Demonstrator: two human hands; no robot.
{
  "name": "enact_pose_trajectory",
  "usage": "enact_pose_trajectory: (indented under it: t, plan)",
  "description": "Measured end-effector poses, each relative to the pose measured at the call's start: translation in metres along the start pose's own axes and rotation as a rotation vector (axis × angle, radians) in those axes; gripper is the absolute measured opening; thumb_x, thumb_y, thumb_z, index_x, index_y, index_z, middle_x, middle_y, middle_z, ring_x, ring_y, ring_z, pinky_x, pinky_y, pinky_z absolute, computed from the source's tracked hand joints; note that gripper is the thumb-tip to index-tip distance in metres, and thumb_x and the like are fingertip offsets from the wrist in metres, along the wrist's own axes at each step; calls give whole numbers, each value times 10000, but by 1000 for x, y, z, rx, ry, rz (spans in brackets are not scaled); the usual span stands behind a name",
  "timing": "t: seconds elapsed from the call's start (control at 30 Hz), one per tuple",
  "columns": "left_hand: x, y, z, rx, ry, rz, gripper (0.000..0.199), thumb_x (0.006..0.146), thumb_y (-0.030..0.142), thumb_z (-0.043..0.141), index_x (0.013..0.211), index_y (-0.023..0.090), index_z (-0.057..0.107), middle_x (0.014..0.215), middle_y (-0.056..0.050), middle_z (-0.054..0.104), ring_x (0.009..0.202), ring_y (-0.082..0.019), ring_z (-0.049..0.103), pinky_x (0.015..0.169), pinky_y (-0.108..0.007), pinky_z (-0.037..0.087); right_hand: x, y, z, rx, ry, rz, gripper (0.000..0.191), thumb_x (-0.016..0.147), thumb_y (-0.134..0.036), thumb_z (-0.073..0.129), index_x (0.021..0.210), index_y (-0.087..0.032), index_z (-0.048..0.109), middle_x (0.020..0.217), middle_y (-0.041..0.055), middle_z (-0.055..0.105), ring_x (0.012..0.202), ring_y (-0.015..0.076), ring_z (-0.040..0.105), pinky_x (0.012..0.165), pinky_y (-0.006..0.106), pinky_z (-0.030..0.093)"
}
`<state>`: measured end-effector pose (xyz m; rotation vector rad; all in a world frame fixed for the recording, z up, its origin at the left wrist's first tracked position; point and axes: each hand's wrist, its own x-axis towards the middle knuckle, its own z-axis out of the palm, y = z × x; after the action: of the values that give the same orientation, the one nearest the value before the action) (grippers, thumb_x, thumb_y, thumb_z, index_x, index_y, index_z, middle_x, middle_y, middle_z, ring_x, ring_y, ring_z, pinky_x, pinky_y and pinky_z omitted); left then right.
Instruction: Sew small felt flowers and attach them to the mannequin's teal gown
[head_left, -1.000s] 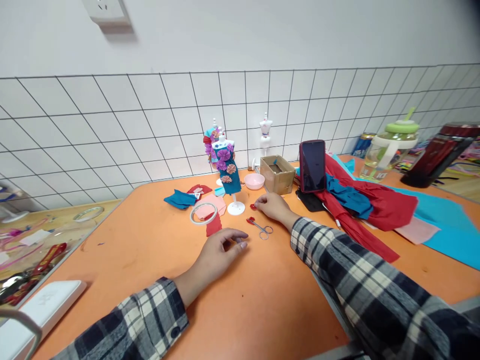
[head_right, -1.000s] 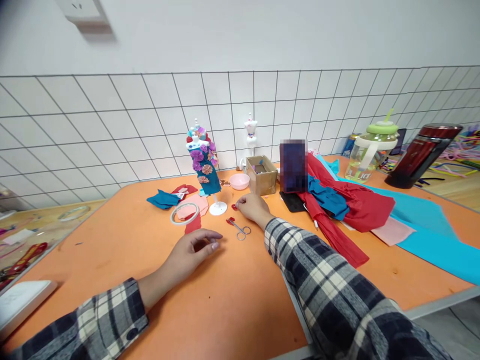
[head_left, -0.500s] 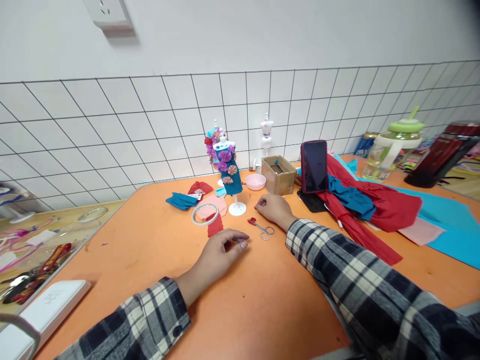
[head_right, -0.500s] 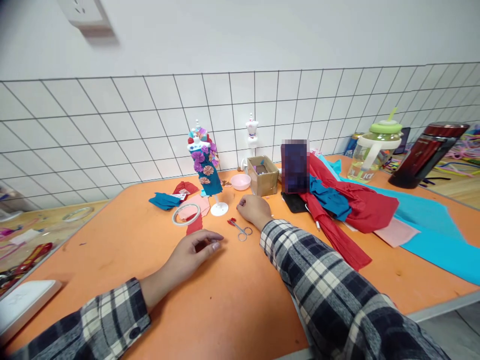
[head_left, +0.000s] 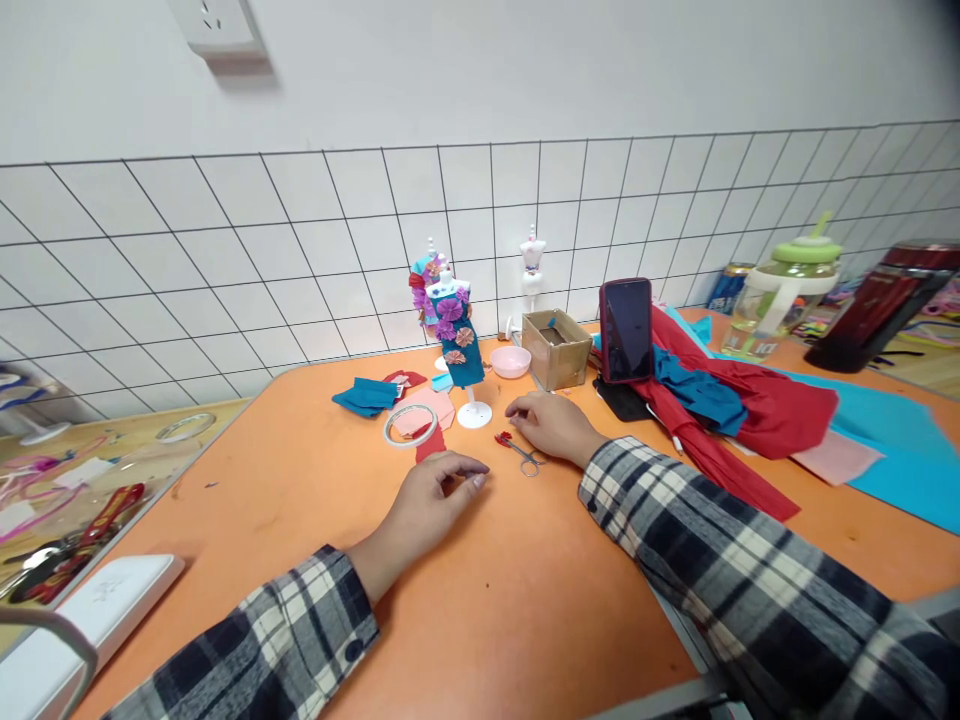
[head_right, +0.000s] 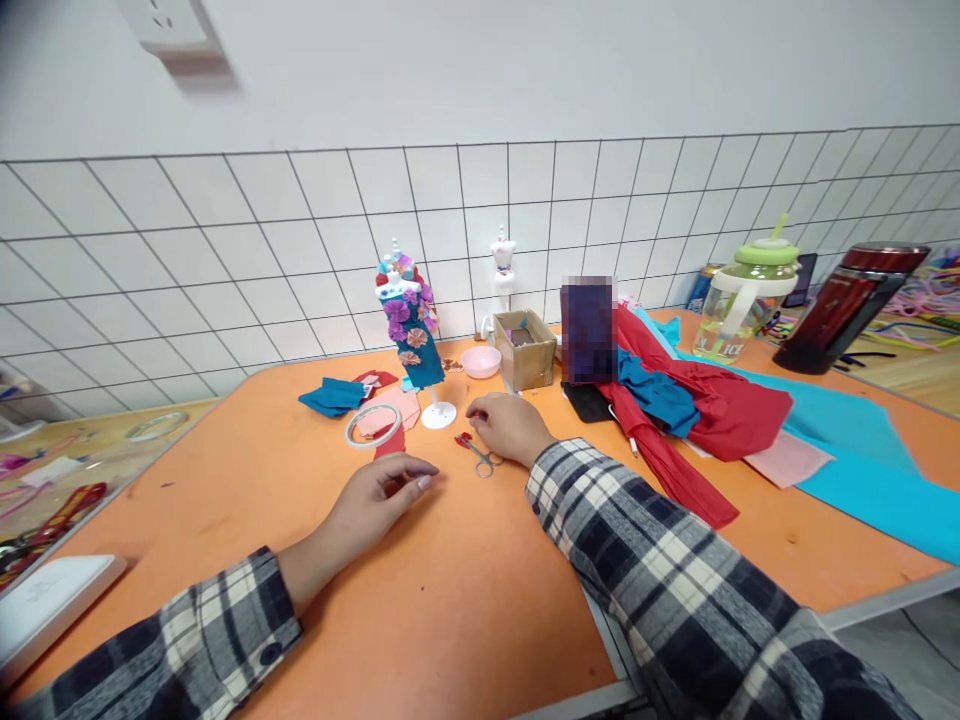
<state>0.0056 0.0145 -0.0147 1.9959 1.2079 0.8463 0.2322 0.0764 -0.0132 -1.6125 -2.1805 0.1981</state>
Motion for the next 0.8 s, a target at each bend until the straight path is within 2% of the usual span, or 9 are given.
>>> enact_pose_trajectory:
  t: [0.07,0.13,0.2,0.27,0.43,0.53,0.7,0.8]
  plan:
    - [1,-1,-1,12,9,-10,208,831,329,587,912,187,716,921,-70,736,857,-205,662,742,-292,495,-2,-2,1,-38,-32,-182,293,923,-309,463,1133,-316,667,1090,17,683,991,192,604,718,274,385]
    - [2,-1,-2,16,7,-20,211,834,325,574,908,184,713,920,-67,737,849,-201,661,750,-298,495,-2,-4,3,-79,-84,-240,281,925,-311,470,1108,-310,684,1089,21,678,986,192,605,724,271,387]
    - [2,-1,-2,22,-2,-16,214,838,324,567,908,183,712,928,-66,736,859,-203,660,762,-305,495,-1,-4,5,-92,-109,-213,237,908,-300,501,997,-269,718,1039,32,686,940,186,616,715,265,390]
    - [2,-1,-2,31,-10,-2,213,842,322,562,908,185,710,933,-66,735,874,-206,660,776,-312,495,0,-4,6,-55,-78,-148,204,892,-273,521,913,-235,720,984,36,698,902,179,623,712,260,393]
    - [1,-3,-1,35,-1,21,207,847,318,557,906,186,706,928,-64,735,878,-205,664,788,-319,499,-1,-7,5,125,49,-19,166,886,-272,531,954,-222,674,922,8,722,827,151,635,683,242,405]
    - [2,-2,-1,44,-4,24,205,848,313,554,902,187,706,929,-62,731,878,-206,665,787,-321,501,-3,-10,3,93,46,-58,179,878,-262,535,979,-240,682,917,1,722,829,156,635,679,245,407]
    - [2,-3,-1,62,-7,46,198,856,302,550,898,191,708,927,-61,727,883,-203,659,789,-319,501,-4,-10,3,-42,14,-100,261,867,-187,494,933,-238,741,1016,45,685,929,180,614,767,265,418]
    - [2,-5,-1,61,-8,65,192,859,288,549,902,192,710,934,-61,720,881,-198,652,790,-314,501,-4,-7,4,-4,42,-111,293,864,-181,490,1028,-226,728,1058,52,663,952,179,601,812,268,421]
